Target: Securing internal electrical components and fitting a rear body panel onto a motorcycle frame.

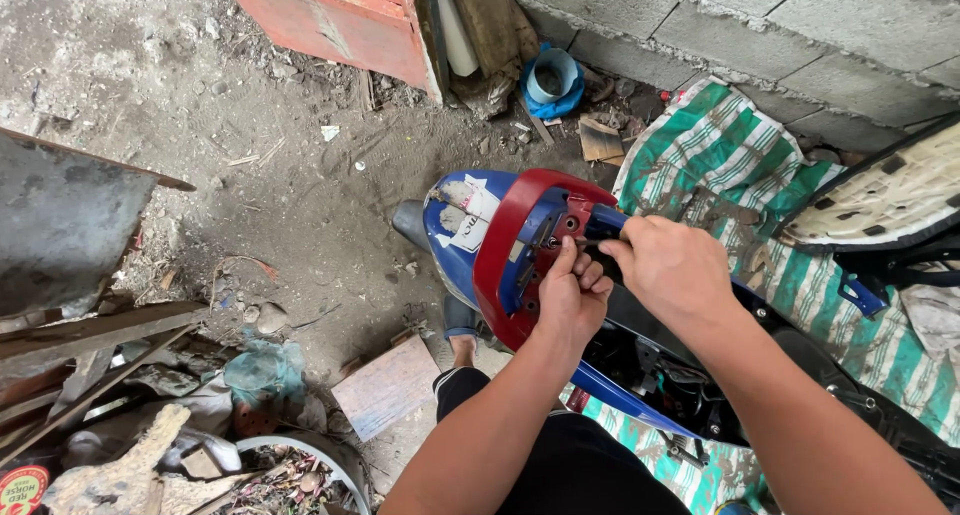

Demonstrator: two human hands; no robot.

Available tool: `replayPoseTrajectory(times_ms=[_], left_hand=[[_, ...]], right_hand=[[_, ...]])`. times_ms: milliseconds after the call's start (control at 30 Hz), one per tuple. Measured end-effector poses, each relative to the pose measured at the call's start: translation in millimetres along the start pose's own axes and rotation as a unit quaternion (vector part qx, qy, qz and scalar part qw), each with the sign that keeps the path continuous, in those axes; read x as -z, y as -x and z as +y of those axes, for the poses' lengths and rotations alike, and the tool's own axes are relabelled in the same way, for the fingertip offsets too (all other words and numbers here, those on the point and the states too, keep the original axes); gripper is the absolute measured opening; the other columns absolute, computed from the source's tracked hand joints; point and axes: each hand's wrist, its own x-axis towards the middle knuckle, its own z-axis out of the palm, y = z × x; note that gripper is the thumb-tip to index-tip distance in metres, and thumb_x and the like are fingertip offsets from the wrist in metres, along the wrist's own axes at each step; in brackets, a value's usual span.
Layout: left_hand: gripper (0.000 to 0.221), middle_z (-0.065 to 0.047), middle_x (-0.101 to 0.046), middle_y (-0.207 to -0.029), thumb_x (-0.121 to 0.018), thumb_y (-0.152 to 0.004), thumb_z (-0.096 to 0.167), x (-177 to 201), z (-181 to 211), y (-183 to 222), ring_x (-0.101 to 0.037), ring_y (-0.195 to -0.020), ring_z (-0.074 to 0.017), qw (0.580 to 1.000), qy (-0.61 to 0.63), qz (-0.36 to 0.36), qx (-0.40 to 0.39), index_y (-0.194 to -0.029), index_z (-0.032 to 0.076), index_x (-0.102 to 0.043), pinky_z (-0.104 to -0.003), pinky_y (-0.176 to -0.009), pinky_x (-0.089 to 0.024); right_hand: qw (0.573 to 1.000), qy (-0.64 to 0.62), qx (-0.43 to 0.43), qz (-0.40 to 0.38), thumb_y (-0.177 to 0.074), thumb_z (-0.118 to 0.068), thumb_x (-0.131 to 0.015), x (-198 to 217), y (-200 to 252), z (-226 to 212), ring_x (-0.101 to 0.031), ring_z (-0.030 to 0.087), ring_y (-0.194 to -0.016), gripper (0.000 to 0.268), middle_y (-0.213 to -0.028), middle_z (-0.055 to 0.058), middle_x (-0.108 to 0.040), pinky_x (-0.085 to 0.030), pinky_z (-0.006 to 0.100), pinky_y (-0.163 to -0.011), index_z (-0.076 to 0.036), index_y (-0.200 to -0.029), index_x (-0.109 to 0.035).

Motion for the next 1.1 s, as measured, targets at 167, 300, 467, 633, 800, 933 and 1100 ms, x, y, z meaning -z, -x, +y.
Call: replayPoseTrajectory(times_ms=[167,300,467,633,800,933,1100], left_hand=[[0.025,0.008,-0.033,-0.083,-0.056,-0.122,0.039,-21,5,19,-0.042,-0.066,-0.008,1.0,-0.001,-0.014,0.004,-0.123,0.014,-0.058,-0.026,-0.063,-0.037],[0.023,0.009,-0.033,-0.08,-0.057,-0.121,0.039,-13,4,8,-0.04,-0.063,-0.0071,1.0,0.01,-0.013,0.005,-0.12,0.016,-0.059,-0.024,-0.061,-0.038],[0.022,0.007,-0.034,-0.08,-0.058,-0.122,0.037,-13,1,9,-0.041,-0.063,-0.0096,1.0,0.026,-0.008,0.006,-0.119,0.015,-0.059,-0.025,-0.061,-0.039],[0.029,0.008,-0.034,-0.083,-0.058,-0.122,0.041,-1,-1,5,-0.041,-0.068,-0.0089,1.0,0.013,-0.013,0.013,-0.108,0.016,-0.054,-0.025,-0.064,-0.035],[0.025,0.008,-0.031,-0.085,-0.053,-0.124,0.041,-9,8,9,-0.039,-0.069,-0.0079,0.999,0.013,-0.027,0.022,-0.119,0.016,-0.057,-0.026,-0.065,-0.037],[0.026,0.009,-0.03,-0.082,-0.056,-0.122,0.042,-15,8,8,-0.038,-0.065,-0.0074,1.0,0.003,-0.008,0.021,-0.115,0.017,-0.056,-0.024,-0.062,-0.037],[0.032,0.01,-0.031,-0.079,-0.059,-0.119,0.049,-9,10,2,-0.038,-0.062,-0.0059,0.999,-0.025,0.012,0.019,-0.109,0.019,-0.056,-0.023,-0.06,-0.037]], right_hand=[[0.969,-0.177,-0.11,-0.135,-0.115,-0.043,-0.055,-5,-15,-9,-0.072,0.035,-0.066,0.05,-0.069,0.01,-0.076,-0.058,0.045,-0.062,-0.011,-0.088,-0.081],[0.946,-0.249,-0.12,-0.171,-0.111,-0.039,-0.056,46,-10,-26,-0.081,0.04,-0.104,0.036,-0.092,0.008,-0.09,-0.061,0.057,-0.089,-0.015,-0.117,-0.082],[0.969,-0.16,0.018,-0.186,-0.1,-0.024,-0.074,54,-12,-17,-0.076,0.043,-0.121,0.04,-0.126,0.015,-0.084,-0.06,0.058,-0.103,-0.008,-0.137,-0.076],[0.981,-0.158,-0.004,-0.111,-0.113,-0.034,-0.064,22,-21,-17,-0.078,0.044,-0.085,0.038,-0.087,0.017,-0.082,-0.063,0.053,-0.077,-0.004,-0.099,-0.083],[0.904,-0.337,-0.246,-0.092,-0.11,-0.055,-0.063,-25,-29,2,-0.078,0.027,-0.078,0.055,-0.069,-0.002,-0.079,-0.059,0.042,-0.071,-0.023,-0.071,-0.085],[0.962,-0.221,-0.14,-0.083,-0.108,-0.043,-0.064,9,-11,-11,-0.08,0.038,-0.108,0.031,-0.109,0.003,-0.087,-0.061,0.058,-0.1,-0.032,-0.135,-0.074],[0.999,-0.009,-0.013,-0.03,-0.106,-0.051,-0.064,0,-1,1,-0.081,0.039,-0.097,0.035,-0.104,0.006,-0.079,-0.066,0.055,-0.088,-0.018,-0.109,-0.078]])
